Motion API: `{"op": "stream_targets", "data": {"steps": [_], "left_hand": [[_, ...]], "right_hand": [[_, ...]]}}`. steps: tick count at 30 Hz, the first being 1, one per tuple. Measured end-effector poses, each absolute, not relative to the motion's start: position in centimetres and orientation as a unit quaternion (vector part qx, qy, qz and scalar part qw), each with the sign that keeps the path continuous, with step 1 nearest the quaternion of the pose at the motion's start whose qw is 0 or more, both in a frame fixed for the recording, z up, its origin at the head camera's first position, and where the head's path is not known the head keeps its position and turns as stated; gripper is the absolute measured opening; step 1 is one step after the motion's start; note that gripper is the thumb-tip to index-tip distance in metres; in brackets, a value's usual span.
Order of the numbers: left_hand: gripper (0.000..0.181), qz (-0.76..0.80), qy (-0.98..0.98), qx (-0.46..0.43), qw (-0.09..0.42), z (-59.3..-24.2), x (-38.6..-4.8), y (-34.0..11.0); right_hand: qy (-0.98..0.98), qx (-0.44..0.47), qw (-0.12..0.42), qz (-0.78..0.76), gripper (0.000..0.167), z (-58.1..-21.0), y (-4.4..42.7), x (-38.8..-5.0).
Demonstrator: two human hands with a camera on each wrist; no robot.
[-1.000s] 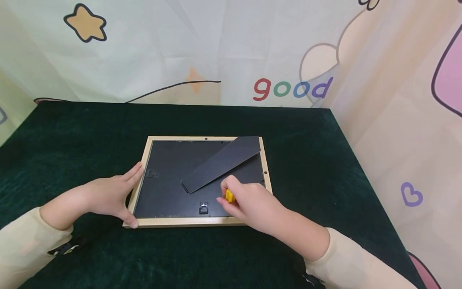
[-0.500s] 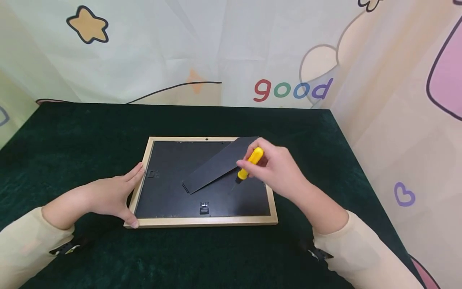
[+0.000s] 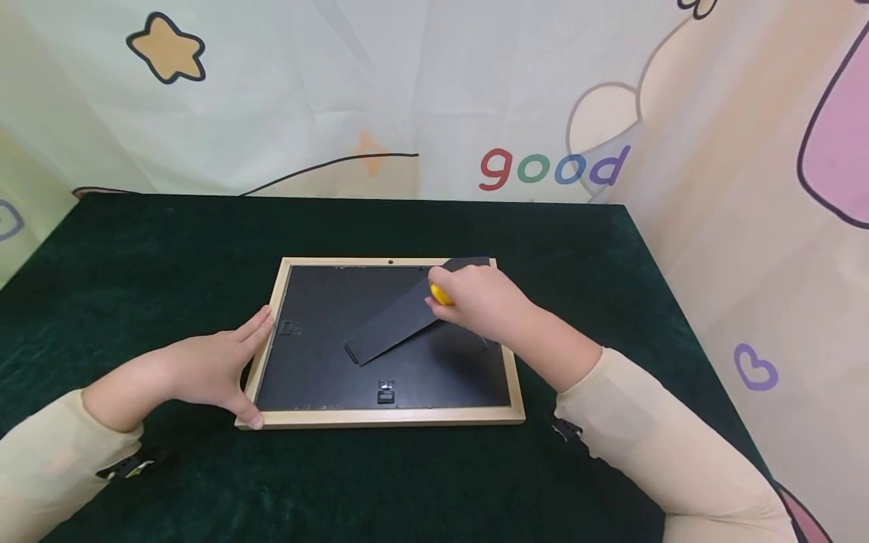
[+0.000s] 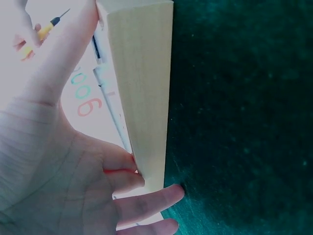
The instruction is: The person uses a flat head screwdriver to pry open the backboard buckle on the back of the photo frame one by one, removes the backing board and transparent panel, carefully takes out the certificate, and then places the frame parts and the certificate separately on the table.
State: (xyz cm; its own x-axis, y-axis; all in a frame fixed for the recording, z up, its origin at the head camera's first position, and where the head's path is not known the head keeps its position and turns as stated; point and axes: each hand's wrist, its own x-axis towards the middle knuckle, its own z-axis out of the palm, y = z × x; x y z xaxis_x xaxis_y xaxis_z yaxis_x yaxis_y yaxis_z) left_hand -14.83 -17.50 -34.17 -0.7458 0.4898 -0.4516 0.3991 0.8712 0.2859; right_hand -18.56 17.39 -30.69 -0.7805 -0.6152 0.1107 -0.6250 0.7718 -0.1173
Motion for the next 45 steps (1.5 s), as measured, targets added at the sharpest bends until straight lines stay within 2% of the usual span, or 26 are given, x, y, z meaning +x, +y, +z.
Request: {"op": "stream_targets", "data": {"steps": [6, 12, 20, 24, 32, 35, 39, 45], "left_hand": [[0.141, 0.086, 0.931, 0.237, 0.265, -34.2, -14.8, -17.5], [0.141, 0.09, 0.93, 0.24, 0.264, -34.3, -14.9, -17.6], [0.14, 0.089, 0.93, 0.237, 0.267, -34.2, -14.8, -17.6], [0.141, 0.088, 0.929, 0.237, 0.27, -34.2, -14.8, -17.7], [0.14, 0.068, 0.933, 0.241, 0.26, -34.1, -14.8, -17.7], [0.141, 0.058, 0.934, 0.242, 0.257, -34.1, -14.8, -17.6], [0.141, 0.053, 0.933, 0.246, 0.258, -34.3, -14.9, -17.3], [0.141, 0.049, 0.933, 0.244, 0.259, -34.2, -14.9, -17.3]], "right_hand": [[-0.93, 0.364, 0.035, 0.025, 0.023, -31.6, 16.6, -19.0], [-0.925, 0.38, 0.014, -0.003, 0.019, -31.9, 15.8, -19.0], [-0.918, 0.393, 0.04, 0.018, 0.021, -31.7, 15.7, -19.0], [-0.923, 0.385, 0.02, -0.004, 0.019, -32.0, 15.5, -19.0], [-0.91, 0.402, -0.063, -0.075, 0.021, -32.8, 14.2, -19.5], [-0.909, 0.405, -0.076, -0.066, 0.021, -32.9, 14.4, -19.7], [-0.92, 0.39, -0.045, -0.014, 0.02, -32.3, 16.2, -19.6], [-0.933, 0.337, 0.077, 0.095, 0.02, -31.7, 20.3, -18.7]]}}
